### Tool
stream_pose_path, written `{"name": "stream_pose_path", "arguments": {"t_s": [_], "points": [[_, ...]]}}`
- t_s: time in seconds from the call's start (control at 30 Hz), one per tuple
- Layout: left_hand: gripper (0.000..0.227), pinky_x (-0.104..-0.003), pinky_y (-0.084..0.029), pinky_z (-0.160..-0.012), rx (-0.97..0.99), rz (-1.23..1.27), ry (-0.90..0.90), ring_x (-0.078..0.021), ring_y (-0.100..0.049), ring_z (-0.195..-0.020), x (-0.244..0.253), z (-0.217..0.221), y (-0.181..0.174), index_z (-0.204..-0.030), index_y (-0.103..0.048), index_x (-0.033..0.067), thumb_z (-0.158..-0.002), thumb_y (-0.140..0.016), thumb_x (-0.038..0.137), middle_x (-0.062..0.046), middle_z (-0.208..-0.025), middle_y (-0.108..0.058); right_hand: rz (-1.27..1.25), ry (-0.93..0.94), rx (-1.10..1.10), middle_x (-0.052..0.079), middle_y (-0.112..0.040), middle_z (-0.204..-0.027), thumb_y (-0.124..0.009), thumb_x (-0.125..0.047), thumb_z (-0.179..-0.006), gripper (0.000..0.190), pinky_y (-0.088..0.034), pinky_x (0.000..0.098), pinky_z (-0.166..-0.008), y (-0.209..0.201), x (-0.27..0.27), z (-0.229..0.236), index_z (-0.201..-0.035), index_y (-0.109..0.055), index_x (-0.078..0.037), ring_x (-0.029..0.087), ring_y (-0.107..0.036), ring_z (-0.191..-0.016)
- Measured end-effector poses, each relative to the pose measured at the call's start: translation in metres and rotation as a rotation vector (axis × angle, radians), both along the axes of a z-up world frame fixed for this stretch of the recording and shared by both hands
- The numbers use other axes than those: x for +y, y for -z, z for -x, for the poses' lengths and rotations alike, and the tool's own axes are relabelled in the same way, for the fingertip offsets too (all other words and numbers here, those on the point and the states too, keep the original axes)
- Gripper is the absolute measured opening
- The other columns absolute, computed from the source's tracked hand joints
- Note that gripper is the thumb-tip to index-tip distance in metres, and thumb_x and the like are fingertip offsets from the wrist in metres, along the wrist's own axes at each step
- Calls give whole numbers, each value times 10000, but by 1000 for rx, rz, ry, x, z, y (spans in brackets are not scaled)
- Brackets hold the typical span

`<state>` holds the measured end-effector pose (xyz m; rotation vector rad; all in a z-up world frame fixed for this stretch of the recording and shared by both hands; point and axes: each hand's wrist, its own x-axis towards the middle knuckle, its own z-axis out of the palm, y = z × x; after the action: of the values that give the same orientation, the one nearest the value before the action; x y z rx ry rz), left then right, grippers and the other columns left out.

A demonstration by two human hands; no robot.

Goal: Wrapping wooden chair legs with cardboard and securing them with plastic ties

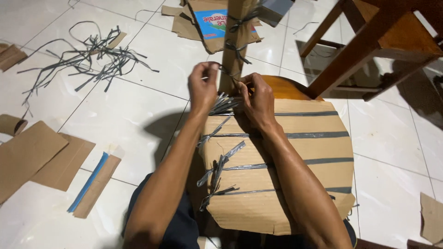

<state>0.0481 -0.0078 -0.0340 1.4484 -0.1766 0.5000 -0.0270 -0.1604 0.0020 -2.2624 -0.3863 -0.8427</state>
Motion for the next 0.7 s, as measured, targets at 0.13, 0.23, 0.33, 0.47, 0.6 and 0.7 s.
{"name": "stream_pose_path", "arguments": {"t_s": [0.13,0.23,0.33,0.47,0.6,0.7], "points": [[184,-406,-581,-810,-37,17,70,-257,-666,-948,15,15,-8,-1086,-662,50,-1044,-581,210,-173,-980,-711,-110,-29,-14,185,-701,-1084,-694,-140,-991,215,-598,461,-810,-14,-3,1,-1167,-604,-57,380,-735,-978],[164,-319,-593,-768,4,23,60,-169,-697,-893,20,21,-3,-1116,-669,129,-1052,-582,253,-82,-993,-723,-205,-39,-67,261,-648,-1196,-564,-50,-1037,244,-565,549,-943,-39,6,13,-1270,-558,25,431,-686,-1085],[203,-337,-578,-788,-17,5,84,-175,-666,-924,25,34,-12,-1189,-637,78,-1053,-574,215,-104,-1035,-699,-195,3,-29,232,-660,-1247,-564,-19,-1027,289,-499,557,-1039,-59,5,39,-1313,-590,20,440,-636,-1212],[223,-333,-513,-883,-242,-157,121,-197,-574,-1024,27,42,-14,-1282,-579,51,-1086,-587,158,-116,-1136,-621,55,-140,-3,239,-693,-1182,-590,-117,-1016,279,-492,572,-1018,-69,-18,97,-1252,-633,26,473,-648,-1152],[281,-390,-450,-955,-443,-497,183,-268,-546,-1098,28,86,-46,-1386,-482,-11,-1129,-579,-72,-173,-1267,-561,97,-113,19,169,-688,-1212,-583,-59,-980,185,-518,482,-1079,-42,-42,177,-1146,-641,0,308,-659,-1165],[328,-465,-426,-1133,-441,-593,334,-381,-507,-1200,14,154,-64,-1483,-439,-177,-1163,-486,-229,-320,-1381,-516,-38,20,-89,157,-742,-1088,-622,-59,-938,159,-540,436,-1038,-11,-65,237,-1064,-682,17,286,-725,-1019]]}}
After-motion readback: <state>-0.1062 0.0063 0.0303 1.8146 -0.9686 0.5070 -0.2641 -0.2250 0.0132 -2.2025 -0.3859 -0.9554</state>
